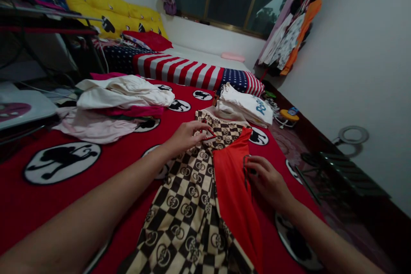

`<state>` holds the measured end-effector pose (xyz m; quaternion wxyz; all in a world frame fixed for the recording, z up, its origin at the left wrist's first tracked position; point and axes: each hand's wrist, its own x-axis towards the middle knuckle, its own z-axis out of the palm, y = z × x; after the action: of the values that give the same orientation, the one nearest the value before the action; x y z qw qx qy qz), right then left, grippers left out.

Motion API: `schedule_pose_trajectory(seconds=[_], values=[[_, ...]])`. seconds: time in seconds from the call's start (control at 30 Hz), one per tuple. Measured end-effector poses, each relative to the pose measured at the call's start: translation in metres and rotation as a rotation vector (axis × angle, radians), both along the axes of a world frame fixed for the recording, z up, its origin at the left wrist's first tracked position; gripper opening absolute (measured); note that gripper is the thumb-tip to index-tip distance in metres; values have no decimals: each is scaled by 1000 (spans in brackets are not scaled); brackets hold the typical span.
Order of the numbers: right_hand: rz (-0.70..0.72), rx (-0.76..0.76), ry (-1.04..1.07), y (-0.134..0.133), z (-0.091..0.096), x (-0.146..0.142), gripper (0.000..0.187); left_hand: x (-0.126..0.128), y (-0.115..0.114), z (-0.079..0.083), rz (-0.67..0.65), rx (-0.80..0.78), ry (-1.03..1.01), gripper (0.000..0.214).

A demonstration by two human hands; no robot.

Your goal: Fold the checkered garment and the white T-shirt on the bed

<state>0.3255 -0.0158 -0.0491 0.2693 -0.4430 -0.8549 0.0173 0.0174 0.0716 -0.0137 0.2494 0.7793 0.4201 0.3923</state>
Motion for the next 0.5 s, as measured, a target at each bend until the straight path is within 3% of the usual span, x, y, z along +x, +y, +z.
schedule_pose_trajectory(seconds=[0.1,0.23,0.33,0.43,0.5], values=[[131,-35,-123,-61,4,6,31,-34,-23,10,-128,-14,178,28],[229,-59,-241,-120,19,12,43,-79,-80,4,-376,0,362,30],[293,-86,-221,-141,30,0,44,-96,-127,2,-488,-25,479,40],[274,-122,-70,-148,33,-32,32,-97,-157,5,-532,-29,510,56],[236,-233,90,-147,31,-57,24,-94,-167,6,-461,-5,517,61]])
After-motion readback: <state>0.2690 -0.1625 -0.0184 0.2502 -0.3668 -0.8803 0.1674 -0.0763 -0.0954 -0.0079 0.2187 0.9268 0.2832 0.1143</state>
